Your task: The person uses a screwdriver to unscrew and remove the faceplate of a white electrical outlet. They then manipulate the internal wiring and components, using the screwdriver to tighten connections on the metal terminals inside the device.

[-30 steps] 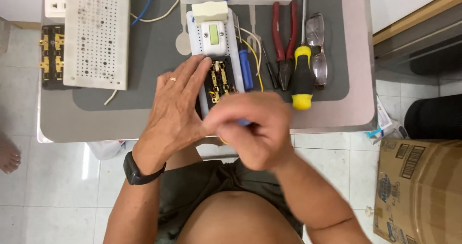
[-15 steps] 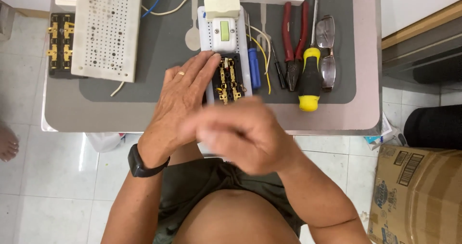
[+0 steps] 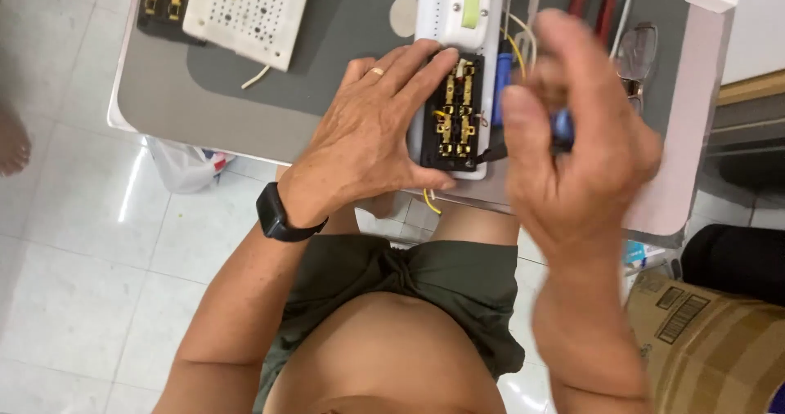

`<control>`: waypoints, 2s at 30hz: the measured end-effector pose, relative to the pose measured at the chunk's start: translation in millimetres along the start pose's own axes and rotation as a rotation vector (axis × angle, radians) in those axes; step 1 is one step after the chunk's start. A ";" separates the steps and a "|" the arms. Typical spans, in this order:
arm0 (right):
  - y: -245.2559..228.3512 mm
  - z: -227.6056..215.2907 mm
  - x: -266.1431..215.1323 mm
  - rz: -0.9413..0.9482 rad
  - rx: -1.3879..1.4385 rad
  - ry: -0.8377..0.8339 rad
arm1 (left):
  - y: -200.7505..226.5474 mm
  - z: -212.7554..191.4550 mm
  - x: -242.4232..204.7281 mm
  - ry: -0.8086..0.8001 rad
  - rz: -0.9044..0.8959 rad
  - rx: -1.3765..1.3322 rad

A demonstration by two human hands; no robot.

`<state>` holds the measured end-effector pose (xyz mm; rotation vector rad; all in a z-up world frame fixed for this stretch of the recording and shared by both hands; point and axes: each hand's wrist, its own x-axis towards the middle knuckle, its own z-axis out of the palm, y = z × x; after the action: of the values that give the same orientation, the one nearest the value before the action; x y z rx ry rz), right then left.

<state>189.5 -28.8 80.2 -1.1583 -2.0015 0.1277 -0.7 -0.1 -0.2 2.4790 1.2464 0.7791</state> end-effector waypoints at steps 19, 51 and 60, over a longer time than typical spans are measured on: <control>-8.3 -55.2 7.7 -0.208 -0.326 -0.537 | 10.6 10.6 -7.0 -0.086 0.045 0.599; -9.8 -42.3 22.7 -0.313 -0.084 -0.652 | 4.2 4.0 -11.3 -0.088 0.099 0.548; 14.1 -50.5 9.2 -0.130 -0.332 -0.644 | 4.5 2.3 -10.3 -0.078 0.095 0.520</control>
<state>231.2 -28.1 113.3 -1.2960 -2.7404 0.1129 -1.5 -11.0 -3.6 2.9566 1.4595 0.4050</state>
